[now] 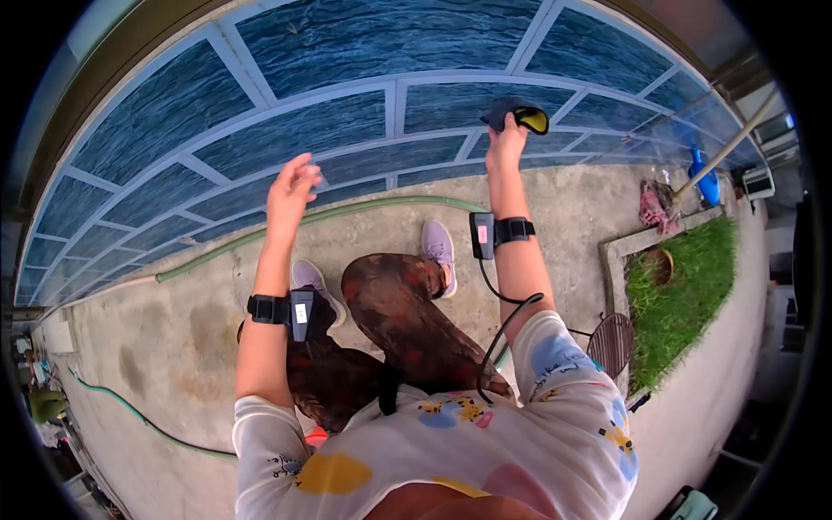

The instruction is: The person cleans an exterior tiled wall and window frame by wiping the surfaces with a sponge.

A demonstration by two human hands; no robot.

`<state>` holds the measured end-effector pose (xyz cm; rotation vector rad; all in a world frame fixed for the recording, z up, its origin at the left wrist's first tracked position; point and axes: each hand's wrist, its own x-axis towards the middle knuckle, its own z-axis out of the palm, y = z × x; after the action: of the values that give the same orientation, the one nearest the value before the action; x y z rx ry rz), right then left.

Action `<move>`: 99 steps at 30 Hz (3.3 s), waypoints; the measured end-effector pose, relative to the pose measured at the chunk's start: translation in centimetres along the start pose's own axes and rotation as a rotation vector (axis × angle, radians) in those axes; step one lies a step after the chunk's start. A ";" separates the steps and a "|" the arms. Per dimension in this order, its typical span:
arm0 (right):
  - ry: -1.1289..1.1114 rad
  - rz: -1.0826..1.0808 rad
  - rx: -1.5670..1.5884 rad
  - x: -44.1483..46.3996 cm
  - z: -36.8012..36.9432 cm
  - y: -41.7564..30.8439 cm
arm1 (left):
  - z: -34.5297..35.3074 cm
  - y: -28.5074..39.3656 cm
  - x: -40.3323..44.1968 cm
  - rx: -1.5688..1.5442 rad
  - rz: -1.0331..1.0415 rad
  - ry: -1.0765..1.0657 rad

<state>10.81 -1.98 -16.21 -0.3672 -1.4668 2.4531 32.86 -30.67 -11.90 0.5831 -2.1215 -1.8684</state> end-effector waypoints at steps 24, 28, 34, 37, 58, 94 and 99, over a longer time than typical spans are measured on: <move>0.345 -0.156 -0.092 18.1 -4.0 0.0 | -1.6 -1.8 0.0 0.006 -0.163 -0.062; 0.300 -0.034 -0.122 16.3 -4.6 6.5 | -1.2 -1.7 0.2 0.006 -0.143 -0.074; 0.072 0.100 -0.464 -5.7 6.5 14.2 | -0.7 -3.0 1.1 -0.008 -0.153 -0.063; 0.028 -0.172 -0.430 -10.6 10.3 16.6 | -0.8 -3.4 1.4 -0.010 -0.164 -0.071; -0.852 -1.528 -0.908 -11.1 16.8 -0.5 | -1.5 -3.4 1.3 -0.028 -0.094 -0.071; -0.784 -1.831 -1.326 -10.2 17.1 -5.2 | -3.5 -2.1 0.1 -0.099 0.116 0.031; -0.975 -1.982 -1.125 -19.2 28.5 -4.3 | -3.3 -2.1 0.1 -0.088 0.177 0.150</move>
<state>19.36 -30.08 2.27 1.4883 -1.6662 0.0175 34.49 -33.86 -13.52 0.4823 -1.9195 -1.7536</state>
